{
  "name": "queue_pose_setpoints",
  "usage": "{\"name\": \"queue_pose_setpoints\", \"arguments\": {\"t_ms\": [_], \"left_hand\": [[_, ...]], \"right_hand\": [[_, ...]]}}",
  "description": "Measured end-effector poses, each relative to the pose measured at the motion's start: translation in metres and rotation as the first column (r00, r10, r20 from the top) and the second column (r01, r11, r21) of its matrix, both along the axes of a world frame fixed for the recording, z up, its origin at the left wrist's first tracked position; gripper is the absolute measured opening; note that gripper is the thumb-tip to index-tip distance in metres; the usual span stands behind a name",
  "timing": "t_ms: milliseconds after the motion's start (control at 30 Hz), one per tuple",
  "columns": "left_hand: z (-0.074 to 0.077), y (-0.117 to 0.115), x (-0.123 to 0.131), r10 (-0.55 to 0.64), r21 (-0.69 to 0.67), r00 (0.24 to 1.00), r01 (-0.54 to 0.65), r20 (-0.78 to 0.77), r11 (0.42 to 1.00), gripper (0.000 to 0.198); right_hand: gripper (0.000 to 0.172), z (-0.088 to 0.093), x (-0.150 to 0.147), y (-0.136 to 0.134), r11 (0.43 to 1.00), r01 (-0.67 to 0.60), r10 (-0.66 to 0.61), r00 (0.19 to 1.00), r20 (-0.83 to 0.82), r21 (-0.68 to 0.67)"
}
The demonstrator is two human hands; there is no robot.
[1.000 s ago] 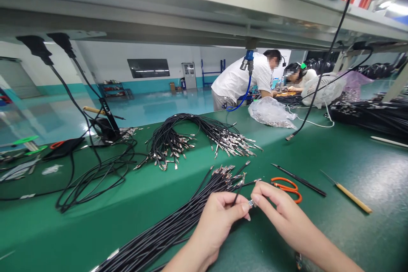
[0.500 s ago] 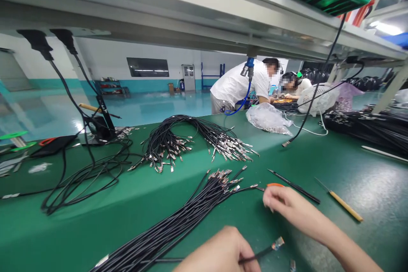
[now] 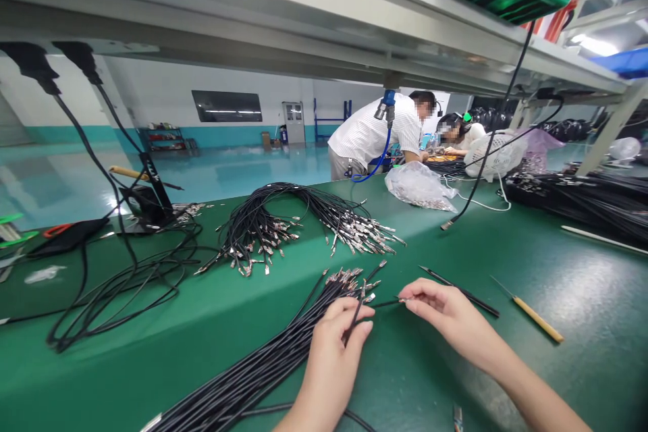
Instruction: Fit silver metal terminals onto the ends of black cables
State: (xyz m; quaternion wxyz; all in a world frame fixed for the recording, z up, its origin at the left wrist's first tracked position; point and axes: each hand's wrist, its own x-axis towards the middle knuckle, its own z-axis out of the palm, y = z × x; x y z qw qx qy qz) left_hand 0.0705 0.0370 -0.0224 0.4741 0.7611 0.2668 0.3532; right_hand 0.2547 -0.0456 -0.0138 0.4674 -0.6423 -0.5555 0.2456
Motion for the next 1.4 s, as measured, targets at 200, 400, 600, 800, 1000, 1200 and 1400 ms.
{"name": "queue_pose_setpoints", "arguments": {"t_ms": [200,400,600,800,1000,1200,1400], "left_hand": [[0.007,-0.002,0.001,-0.111,0.101,0.990,0.120,-0.082,0.988,0.022],[0.009,-0.008,0.005,-0.164,-0.038,0.983,0.162,-0.077,0.986,0.007],[0.011,-0.009,0.005,-0.222,-0.263,0.974,0.201,-0.052,0.944,0.018],[0.013,-0.009,0.003,-0.260,-0.328,0.966,0.244,-0.005,0.912,0.023],[0.013,-0.010,0.001,-0.280,-0.382,0.957,0.288,0.077,0.878,0.027],[0.018,-0.012,0.002,-0.224,-0.420,0.973,0.227,0.056,0.879,0.026],[0.016,-0.010,0.001,-0.226,-0.443,0.974,0.217,0.034,0.870,0.026]], "right_hand": [[0.018,0.016,-0.018,-0.009,0.998,-0.057,0.055,0.978,-0.203,-0.001],[0.021,0.013,-0.028,-0.005,0.998,-0.057,0.052,0.912,-0.408,-0.001],[0.022,0.018,-0.030,-0.006,0.999,0.008,-0.018,0.949,-0.316,-0.033],[0.017,0.017,-0.031,-0.007,1.000,0.012,-0.008,0.983,-0.184,0.021],[0.029,0.016,-0.033,-0.008,0.995,0.089,-0.093,0.989,0.114,0.038],[0.037,0.016,-0.036,-0.009,0.999,0.042,-0.042,0.999,-0.014,-0.021],[0.038,0.014,-0.036,-0.010,0.999,-0.037,0.033,0.980,-0.197,-0.015]]}}
